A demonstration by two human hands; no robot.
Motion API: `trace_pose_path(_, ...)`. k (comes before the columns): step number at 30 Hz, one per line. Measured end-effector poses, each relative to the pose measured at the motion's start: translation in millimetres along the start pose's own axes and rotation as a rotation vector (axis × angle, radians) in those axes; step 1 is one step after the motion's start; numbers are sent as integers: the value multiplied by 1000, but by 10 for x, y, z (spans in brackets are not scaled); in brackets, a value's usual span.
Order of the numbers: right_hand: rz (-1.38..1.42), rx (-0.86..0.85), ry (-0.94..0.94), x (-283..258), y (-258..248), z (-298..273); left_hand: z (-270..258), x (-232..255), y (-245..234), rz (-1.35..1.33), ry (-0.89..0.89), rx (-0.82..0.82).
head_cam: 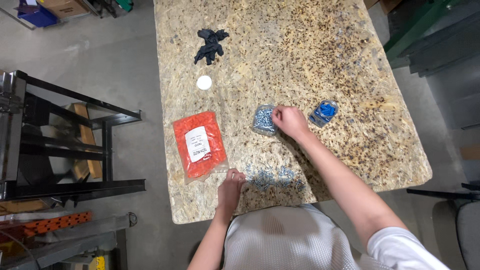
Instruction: The person repeatedly picks up small metal fasteners from a pile on a workbench and places them into a clear plastic bag. The person uses both hands to gather and transfer the fasteners. The task continues throughout the clip without a visible final state.
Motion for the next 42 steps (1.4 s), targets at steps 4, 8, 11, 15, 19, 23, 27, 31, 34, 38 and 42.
trace_pose_path(4, -46, -28, -4, -12, 21, 16, 416, -161, 439, -268, -42, 162)
trace_pose_path(8, 40, 53, 30, 48, -201, -281, 700, 27, -136, -462, 67, 446)
trace_pose_path(11, 126, 112, 95, 612, -180, -586, 980, 262, -517, -521, 80, 301)
trace_pose_path(15, 216, 108, 238, 1124, -95, -1217, 1304, 615, -841, -450, 139, 337)
trace_pose_path(19, 333, 143, 299, 1465, -30, -1694, 1489, 844, -1017, -377, 189, 345)
trace_pose_path(23, 232, -48, 306, 1225, -31, -1795, 1718, 866, -772, -311, 177, 291)
trace_pose_path(27, 86, -296, 237, 1031, 194, -1688, 1608, 708, -764, -363, 113, 377)
trace_pose_path(31, 112, -370, 212, 547, 162, -1708, 1213, 436, -419, -470, 77, 349)
trace_pose_path(34, -4, -428, 162, 599, 384, -1679, 765, 289, -68, -439, 57, 172)
trace_pose_path(38, -169, -499, 141, 723, 593, -1686, 125, 118, 77, -449, -101, 31)
trace_pose_path(42, -314, -556, 98, 956, 917, -1674, -261, -99, 264, -532, -270, -50)
Point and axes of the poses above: each hand's wrist, its own z-axis towards the middle knuckle, its own y-axis out of the palm, x = y × z, the point moved 9 cm from there along z, towards the middle knuckle, and after that the axes turned 10 degrees about z, right-handed, at the moved point
